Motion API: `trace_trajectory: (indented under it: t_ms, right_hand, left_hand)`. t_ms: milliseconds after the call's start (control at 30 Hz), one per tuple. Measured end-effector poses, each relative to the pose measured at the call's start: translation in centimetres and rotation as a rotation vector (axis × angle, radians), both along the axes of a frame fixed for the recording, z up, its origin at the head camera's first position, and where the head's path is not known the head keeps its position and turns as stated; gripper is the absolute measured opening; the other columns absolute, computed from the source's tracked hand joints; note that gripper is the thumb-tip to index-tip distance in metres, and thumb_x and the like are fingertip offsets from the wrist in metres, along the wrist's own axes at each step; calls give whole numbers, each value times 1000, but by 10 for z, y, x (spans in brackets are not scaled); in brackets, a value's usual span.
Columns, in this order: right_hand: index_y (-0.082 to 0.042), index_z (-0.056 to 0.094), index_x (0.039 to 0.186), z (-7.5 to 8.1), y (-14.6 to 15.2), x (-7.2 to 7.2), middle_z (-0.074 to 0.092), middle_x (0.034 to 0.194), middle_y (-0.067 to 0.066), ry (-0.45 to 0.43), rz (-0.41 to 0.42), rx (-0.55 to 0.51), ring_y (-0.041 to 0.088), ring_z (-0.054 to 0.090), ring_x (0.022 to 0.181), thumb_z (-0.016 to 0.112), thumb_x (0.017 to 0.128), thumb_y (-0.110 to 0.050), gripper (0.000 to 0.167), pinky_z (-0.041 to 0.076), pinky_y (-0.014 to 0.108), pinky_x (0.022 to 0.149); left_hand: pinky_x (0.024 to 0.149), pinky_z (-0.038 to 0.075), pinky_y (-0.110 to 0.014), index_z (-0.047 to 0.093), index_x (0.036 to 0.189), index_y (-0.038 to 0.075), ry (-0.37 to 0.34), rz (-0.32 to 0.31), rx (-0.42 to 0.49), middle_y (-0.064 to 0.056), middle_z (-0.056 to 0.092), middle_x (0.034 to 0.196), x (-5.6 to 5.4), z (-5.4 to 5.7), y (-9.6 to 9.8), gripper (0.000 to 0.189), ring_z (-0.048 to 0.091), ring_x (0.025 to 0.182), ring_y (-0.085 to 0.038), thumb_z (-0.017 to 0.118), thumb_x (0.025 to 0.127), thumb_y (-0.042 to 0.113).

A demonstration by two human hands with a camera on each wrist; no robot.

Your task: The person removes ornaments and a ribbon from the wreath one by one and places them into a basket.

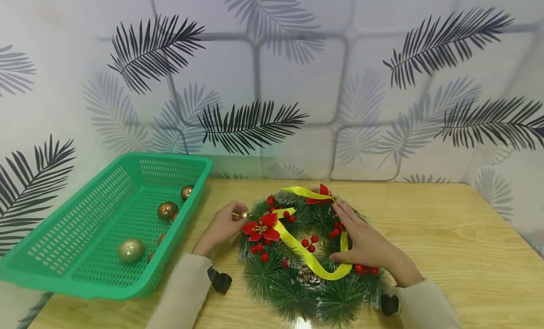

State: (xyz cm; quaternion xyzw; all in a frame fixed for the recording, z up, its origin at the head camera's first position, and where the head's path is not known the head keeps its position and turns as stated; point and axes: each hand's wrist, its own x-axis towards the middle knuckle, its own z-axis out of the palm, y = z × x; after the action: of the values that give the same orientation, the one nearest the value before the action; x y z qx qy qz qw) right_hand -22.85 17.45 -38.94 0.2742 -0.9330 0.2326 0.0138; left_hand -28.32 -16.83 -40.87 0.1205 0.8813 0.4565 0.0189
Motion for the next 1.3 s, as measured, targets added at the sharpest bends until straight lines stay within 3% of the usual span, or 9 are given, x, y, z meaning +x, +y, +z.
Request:
trace_trajectory:
  t_ms: [433,667,833,1033,1300]
  right_hand:
    - [-3,14,152,2,-1,4,11,158,19,29,-27,43,44,18,142,72,80,-50,104,36,61,103]
    - [-5,14,153,18,-4,13,14,158,19,30,-95,8,43,16,143,55,92,-50,86,26,62,109]
    - [-4,17,152,26,-9,19,14,158,20,75,-155,-11,43,15,143,52,95,-47,79,25,63,109]
    - [3,20,150,19,-15,20,18,155,26,119,-193,62,48,19,140,56,92,-48,85,27,63,108]
    - [6,17,149,7,-14,17,17,155,28,85,-186,115,48,20,140,56,91,-50,90,24,61,110]
  left_hand:
    - [78,53,-39,58,114,2,-12,17,-5,-18,58,120,5,4,3,22,59,103,-30,56,93,6]
    - [80,53,-42,58,116,1,7,35,0,-19,58,121,4,8,1,24,59,105,-33,57,93,8]
    - [78,53,-41,57,118,0,20,37,15,-20,57,120,3,11,-2,26,59,104,-33,56,93,9]
    - [75,53,-37,56,122,2,-5,46,37,-18,56,121,4,13,-1,30,58,105,-31,55,94,13]
    - [72,51,-34,57,117,2,47,67,83,-18,58,115,6,21,1,26,58,102,-32,56,93,12]
